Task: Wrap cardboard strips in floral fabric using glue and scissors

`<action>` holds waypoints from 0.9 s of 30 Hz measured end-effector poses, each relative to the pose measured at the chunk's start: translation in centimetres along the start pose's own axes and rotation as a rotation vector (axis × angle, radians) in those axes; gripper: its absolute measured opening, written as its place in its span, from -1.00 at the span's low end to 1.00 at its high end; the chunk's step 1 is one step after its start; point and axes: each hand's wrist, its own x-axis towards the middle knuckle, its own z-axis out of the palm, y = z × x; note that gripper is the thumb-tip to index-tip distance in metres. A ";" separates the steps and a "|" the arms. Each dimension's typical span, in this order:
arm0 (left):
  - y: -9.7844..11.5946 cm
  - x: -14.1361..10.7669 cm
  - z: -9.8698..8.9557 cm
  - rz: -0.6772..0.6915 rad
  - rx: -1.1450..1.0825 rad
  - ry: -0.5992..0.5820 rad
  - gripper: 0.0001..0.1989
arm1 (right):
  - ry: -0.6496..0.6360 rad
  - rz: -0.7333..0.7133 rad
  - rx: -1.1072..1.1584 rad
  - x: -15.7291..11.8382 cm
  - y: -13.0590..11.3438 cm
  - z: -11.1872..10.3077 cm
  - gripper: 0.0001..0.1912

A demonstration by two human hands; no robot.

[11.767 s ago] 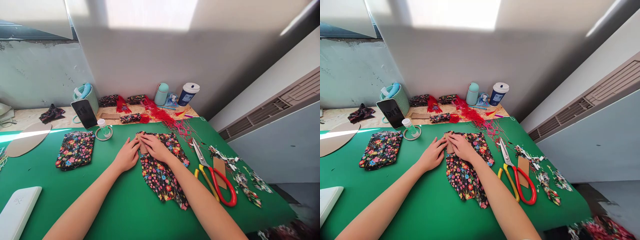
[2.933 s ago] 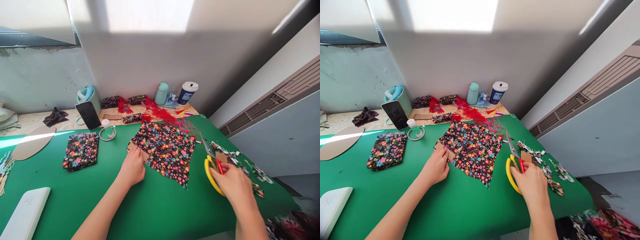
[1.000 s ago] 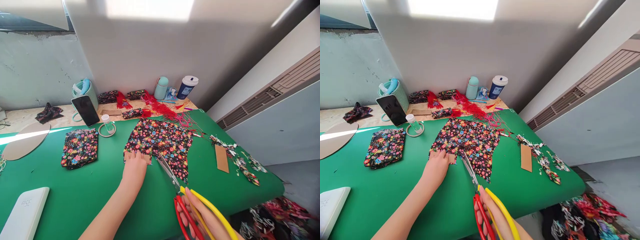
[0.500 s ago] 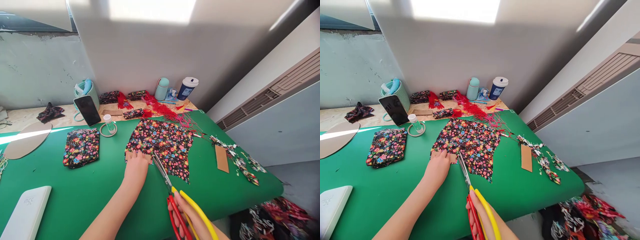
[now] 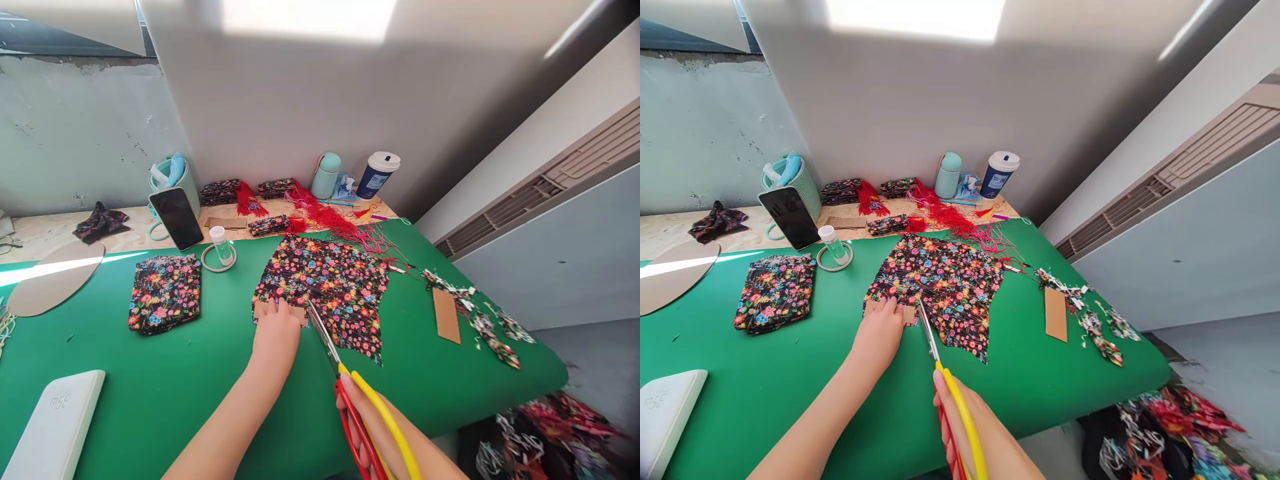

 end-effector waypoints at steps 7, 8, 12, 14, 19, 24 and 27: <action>0.0 -0.1 0.1 -0.012 0.011 0.007 -0.62 | 0.097 0.114 -0.062 -1.7 -0.6 0.2 -0.46; 0.0 0.0 0.1 -0.013 0.011 0.007 -0.62 | 0.113 0.121 -0.082 -2.0 -0.8 0.3 -0.46; -0.1 0.0 0.3 -0.007 0.000 0.010 -0.61 | 0.134 0.096 -0.130 -2.4 -0.9 0.4 -0.45; -0.2 0.1 0.4 -0.001 -0.009 0.020 -0.62 | 0.135 0.105 -0.111 -2.0 -0.3 0.3 -0.45; -0.2 0.2 0.8 0.002 -0.016 0.039 -0.63 | 0.094 0.063 -0.076 -0.9 0.7 0.0 -0.46; 0.4 -0.5 1.1 -0.026 0.020 0.079 -0.61 | 0.071 -0.037 -0.044 -1.7 0.4 -0.8 -0.52; 0.8 -0.9 1.3 -0.056 0.056 0.100 -0.57 | 0.051 -0.052 0.020 -2.3 0.7 -2.3 -0.54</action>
